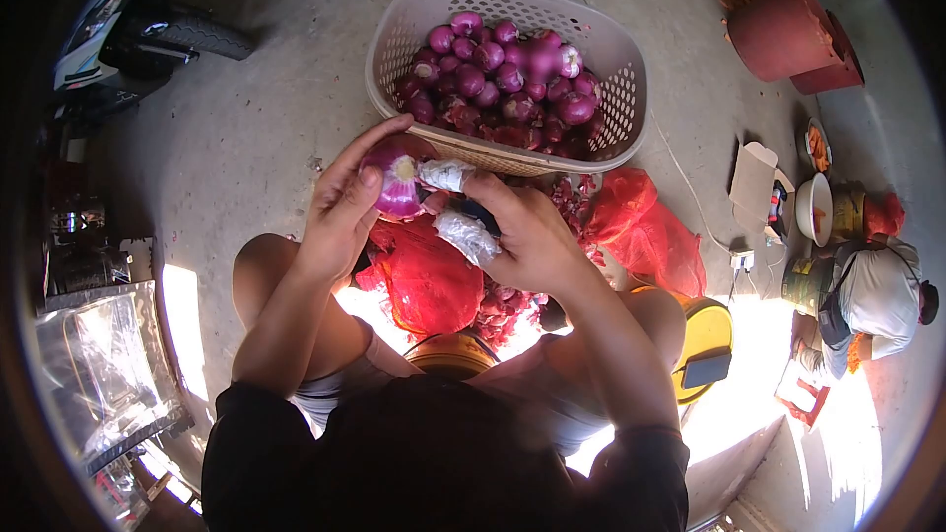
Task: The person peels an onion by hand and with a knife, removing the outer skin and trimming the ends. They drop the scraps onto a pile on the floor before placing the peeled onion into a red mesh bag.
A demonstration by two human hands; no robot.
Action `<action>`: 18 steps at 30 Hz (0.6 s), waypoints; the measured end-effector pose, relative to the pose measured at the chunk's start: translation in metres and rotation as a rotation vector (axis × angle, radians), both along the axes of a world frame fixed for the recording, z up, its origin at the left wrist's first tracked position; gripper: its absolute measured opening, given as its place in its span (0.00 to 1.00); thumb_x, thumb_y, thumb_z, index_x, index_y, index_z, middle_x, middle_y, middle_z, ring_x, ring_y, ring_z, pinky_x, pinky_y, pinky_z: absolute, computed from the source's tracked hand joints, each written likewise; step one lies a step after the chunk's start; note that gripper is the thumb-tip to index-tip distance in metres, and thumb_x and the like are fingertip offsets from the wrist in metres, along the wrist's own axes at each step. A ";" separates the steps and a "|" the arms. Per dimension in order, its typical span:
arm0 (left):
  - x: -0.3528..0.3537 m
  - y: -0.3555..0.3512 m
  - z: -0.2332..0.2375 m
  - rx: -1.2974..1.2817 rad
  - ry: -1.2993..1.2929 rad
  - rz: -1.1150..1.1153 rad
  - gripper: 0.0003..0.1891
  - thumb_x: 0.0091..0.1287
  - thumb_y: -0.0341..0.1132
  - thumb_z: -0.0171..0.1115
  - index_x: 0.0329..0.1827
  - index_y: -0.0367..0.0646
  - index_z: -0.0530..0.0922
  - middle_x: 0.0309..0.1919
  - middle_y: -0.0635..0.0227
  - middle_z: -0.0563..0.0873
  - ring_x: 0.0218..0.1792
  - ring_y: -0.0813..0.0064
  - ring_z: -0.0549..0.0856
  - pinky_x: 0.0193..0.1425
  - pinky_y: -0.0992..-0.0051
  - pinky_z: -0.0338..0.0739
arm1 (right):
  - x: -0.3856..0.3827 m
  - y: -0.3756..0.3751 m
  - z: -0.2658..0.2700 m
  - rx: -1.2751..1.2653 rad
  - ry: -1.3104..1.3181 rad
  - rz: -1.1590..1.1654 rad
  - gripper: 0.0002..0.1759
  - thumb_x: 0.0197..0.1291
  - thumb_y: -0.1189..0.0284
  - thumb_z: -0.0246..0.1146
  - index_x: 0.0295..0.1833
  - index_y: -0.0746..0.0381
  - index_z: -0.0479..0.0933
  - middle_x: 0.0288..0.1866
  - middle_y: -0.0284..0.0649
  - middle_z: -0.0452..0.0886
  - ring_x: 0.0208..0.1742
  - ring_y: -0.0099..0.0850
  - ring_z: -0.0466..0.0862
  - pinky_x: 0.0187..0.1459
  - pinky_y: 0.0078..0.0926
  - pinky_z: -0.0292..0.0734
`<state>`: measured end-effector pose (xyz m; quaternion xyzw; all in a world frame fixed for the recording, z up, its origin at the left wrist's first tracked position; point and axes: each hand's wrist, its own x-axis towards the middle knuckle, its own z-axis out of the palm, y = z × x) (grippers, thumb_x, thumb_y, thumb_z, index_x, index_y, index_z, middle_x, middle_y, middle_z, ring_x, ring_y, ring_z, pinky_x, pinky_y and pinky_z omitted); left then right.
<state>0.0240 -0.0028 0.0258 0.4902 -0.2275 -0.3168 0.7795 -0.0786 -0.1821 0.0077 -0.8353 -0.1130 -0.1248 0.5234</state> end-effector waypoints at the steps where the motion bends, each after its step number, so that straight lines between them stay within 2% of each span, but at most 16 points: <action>1: 0.000 0.000 0.000 0.000 0.004 -0.003 0.24 0.70 0.38 0.53 0.66 0.37 0.64 0.55 0.63 0.76 0.56 0.76 0.74 0.62 0.75 0.65 | 0.000 0.000 -0.002 0.020 0.012 -0.007 0.31 0.45 0.79 0.65 0.58 0.57 0.66 0.46 0.41 0.82 0.42 0.45 0.83 0.43 0.35 0.78; 4: 0.000 0.000 -0.001 0.008 0.006 0.001 0.24 0.70 0.37 0.53 0.66 0.36 0.64 0.54 0.63 0.77 0.56 0.76 0.74 0.62 0.75 0.66 | 0.000 0.000 -0.003 0.006 0.006 -0.008 0.32 0.43 0.80 0.65 0.58 0.57 0.67 0.46 0.42 0.82 0.41 0.46 0.83 0.42 0.35 0.78; 7: 0.001 0.001 -0.002 0.019 0.008 -0.001 0.23 0.71 0.37 0.52 0.66 0.36 0.64 0.54 0.63 0.77 0.55 0.77 0.74 0.62 0.75 0.66 | -0.001 -0.001 -0.004 -0.014 0.018 0.024 0.26 0.54 0.83 0.62 0.60 0.63 0.66 0.44 0.41 0.79 0.41 0.30 0.81 0.42 0.25 0.76; 10: -0.001 0.002 -0.001 0.019 0.053 -0.006 0.23 0.71 0.37 0.52 0.66 0.36 0.64 0.54 0.63 0.77 0.55 0.77 0.74 0.62 0.76 0.66 | 0.002 0.002 -0.001 -0.033 -0.022 -0.030 0.32 0.41 0.80 0.65 0.58 0.57 0.69 0.48 0.44 0.80 0.44 0.46 0.82 0.43 0.36 0.78; 14: -0.002 0.002 0.003 0.042 0.096 -0.044 0.26 0.71 0.42 0.50 0.67 0.35 0.62 0.59 0.59 0.74 0.59 0.70 0.74 0.65 0.69 0.66 | 0.000 0.003 0.004 -0.045 0.000 -0.081 0.28 0.44 0.80 0.65 0.56 0.59 0.70 0.49 0.46 0.80 0.46 0.45 0.82 0.46 0.34 0.78; 16: -0.002 0.002 0.002 0.011 0.061 -0.051 0.24 0.71 0.38 0.50 0.67 0.36 0.63 0.57 0.62 0.75 0.57 0.75 0.74 0.63 0.74 0.66 | 0.004 0.006 0.002 -0.049 -0.048 -0.153 0.26 0.47 0.80 0.65 0.55 0.61 0.71 0.49 0.46 0.80 0.46 0.44 0.82 0.47 0.32 0.77; 18: -0.002 0.001 0.002 -0.017 0.033 -0.045 0.23 0.71 0.36 0.50 0.67 0.36 0.63 0.56 0.64 0.75 0.57 0.78 0.73 0.62 0.76 0.66 | 0.010 0.005 0.001 0.094 -0.097 -0.197 0.23 0.52 0.81 0.63 0.55 0.63 0.70 0.49 0.45 0.81 0.47 0.37 0.83 0.47 0.30 0.77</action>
